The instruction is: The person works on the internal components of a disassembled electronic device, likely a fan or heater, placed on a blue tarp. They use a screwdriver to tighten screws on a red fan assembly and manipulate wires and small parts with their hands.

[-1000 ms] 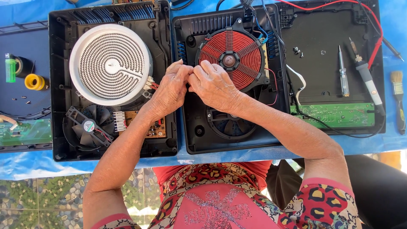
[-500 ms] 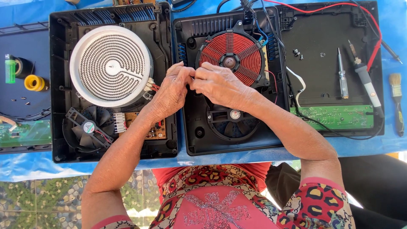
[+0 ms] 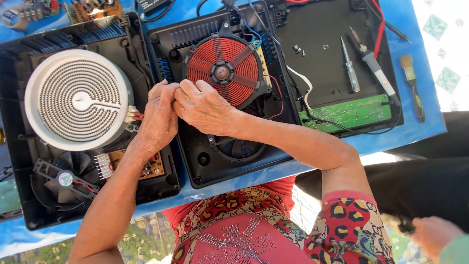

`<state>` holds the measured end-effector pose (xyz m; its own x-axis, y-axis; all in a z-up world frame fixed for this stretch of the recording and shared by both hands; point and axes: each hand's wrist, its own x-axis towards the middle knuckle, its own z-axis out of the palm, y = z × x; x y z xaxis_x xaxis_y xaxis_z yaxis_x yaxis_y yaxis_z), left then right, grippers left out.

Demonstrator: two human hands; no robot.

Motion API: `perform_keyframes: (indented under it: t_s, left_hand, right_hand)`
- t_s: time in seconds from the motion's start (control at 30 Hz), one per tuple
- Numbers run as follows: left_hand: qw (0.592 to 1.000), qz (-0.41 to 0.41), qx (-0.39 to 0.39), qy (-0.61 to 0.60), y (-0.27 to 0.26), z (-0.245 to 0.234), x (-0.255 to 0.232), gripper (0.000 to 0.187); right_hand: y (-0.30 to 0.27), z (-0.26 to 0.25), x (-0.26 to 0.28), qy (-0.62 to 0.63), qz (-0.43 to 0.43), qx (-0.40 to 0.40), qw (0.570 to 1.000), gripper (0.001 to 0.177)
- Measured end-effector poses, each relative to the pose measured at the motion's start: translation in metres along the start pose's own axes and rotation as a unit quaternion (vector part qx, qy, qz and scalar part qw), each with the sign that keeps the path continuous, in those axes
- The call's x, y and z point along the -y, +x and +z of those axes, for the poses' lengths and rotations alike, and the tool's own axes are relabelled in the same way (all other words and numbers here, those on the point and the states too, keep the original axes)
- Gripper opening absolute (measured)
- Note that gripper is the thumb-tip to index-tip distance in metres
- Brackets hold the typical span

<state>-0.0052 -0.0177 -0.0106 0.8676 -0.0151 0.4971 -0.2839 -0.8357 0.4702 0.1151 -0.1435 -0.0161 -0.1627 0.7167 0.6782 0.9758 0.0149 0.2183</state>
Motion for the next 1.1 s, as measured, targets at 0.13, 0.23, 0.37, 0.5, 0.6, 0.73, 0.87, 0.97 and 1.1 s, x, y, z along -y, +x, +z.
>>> perform_keyframes:
  t_s: [0.13, 0.23, 0.37, 0.5, 0.6, 0.73, 0.87, 0.97, 1.1]
  left_hand:
    - [1.000, -0.003, -0.015, -0.021, -0.004, 0.008, 0.008, 0.029]
    - [1.000, -0.021, -0.009, -0.004, -0.009, 0.012, 0.014, 0.034]
    - [0.999, -0.007, -0.025, 0.030, -0.003, 0.009, 0.002, 0.028]
    - [0.996, 0.001, -0.050, 0.069, 0.005, 0.009, -0.008, 0.023]
    - [1.000, 0.021, -0.014, 0.017, -0.008, 0.013, 0.015, 0.033]
    - [1.000, -0.011, 0.000, 0.012, -0.016, 0.019, 0.026, 0.035]
    - [1.000, -0.016, -0.008, 0.002, -0.012, 0.017, 0.021, 0.032]
    - [1.000, -0.014, -0.011, 0.026, -0.002, 0.009, 0.004, 0.024]
    - [0.999, -0.018, -0.017, 0.043, 0.001, 0.007, -0.002, 0.024]
  right_hand:
    - [-0.008, -0.004, -0.002, -0.002, 0.010, 0.028, 1.000, 0.011]
    - [-0.008, -0.015, -0.008, 0.054, 0.010, 0.088, 0.995, 0.045]
    - [-0.010, -0.006, -0.007, 0.079, 0.000, 0.030, 0.996, 0.010]
    - [-0.002, -0.006, -0.013, 0.042, -0.018, 0.012, 0.999, 0.010]
    - [-0.002, -0.002, -0.007, 0.016, 0.006, 0.001, 1.000, 0.008]
    - [-0.002, -0.003, -0.007, 0.005, 0.003, 0.023, 1.000, 0.006]
    - [-0.006, -0.004, -0.009, 0.017, 0.006, 0.027, 0.999, 0.007]
    - [-0.009, -0.010, -0.014, 0.051, -0.008, 0.034, 0.998, 0.012]
    - [-0.007, 0.000, -0.014, 0.069, -0.018, -0.007, 0.997, 0.014]
